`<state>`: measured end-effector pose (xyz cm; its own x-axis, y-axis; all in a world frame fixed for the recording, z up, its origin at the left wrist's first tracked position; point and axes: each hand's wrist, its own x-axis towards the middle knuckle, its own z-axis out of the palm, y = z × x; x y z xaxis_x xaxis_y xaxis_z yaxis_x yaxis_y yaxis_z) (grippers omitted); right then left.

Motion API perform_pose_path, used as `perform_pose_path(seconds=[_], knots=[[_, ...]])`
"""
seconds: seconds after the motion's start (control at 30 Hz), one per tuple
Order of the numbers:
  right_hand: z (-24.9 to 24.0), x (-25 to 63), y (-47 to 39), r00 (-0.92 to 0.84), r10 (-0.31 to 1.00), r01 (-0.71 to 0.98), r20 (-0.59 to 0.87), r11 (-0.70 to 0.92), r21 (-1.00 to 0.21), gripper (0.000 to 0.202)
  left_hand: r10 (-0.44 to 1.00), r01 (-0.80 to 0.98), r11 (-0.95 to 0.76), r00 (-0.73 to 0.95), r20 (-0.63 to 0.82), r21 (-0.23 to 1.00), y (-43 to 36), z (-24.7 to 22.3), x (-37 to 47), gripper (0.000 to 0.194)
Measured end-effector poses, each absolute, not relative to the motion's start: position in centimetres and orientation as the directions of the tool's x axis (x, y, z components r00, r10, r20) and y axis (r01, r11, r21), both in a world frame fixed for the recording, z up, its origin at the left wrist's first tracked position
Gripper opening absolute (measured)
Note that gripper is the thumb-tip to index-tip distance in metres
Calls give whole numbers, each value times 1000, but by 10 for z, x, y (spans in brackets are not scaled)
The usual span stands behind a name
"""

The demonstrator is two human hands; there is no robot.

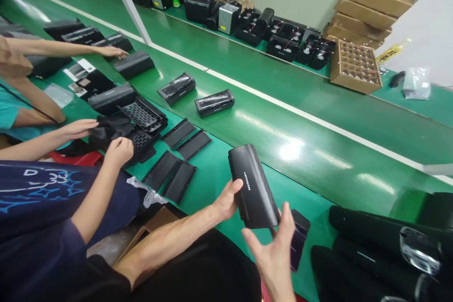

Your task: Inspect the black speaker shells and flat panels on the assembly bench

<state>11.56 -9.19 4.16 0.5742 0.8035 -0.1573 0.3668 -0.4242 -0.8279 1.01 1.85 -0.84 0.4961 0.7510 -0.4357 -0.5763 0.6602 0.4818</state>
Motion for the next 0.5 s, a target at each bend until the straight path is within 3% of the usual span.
perform_pose_path(seconds=[0.13, 0.23, 0.33, 0.5], knots=[[22, 83, -90, 755, 651, 283, -75, -427, -859, 110, 781, -470, 622, 433, -451, 626, 15, -14, 10, 75], [20, 101, -90, 743, 665, 259, -82, -397, -880, 97, 761, -380, 625, 488, -427, 682, 28, -10, -7, 72], [26, 133, -110, 679, 694, 142, -240, -446, -884, 90, 680, -156, 584, 630, -375, 796, 58, -2, -37, 68], [34, 157, -152, 493, 753, 42, -435, -520, -853, 86, 564, -21, 558, 743, -360, 830, 96, 5, -67, 103]])
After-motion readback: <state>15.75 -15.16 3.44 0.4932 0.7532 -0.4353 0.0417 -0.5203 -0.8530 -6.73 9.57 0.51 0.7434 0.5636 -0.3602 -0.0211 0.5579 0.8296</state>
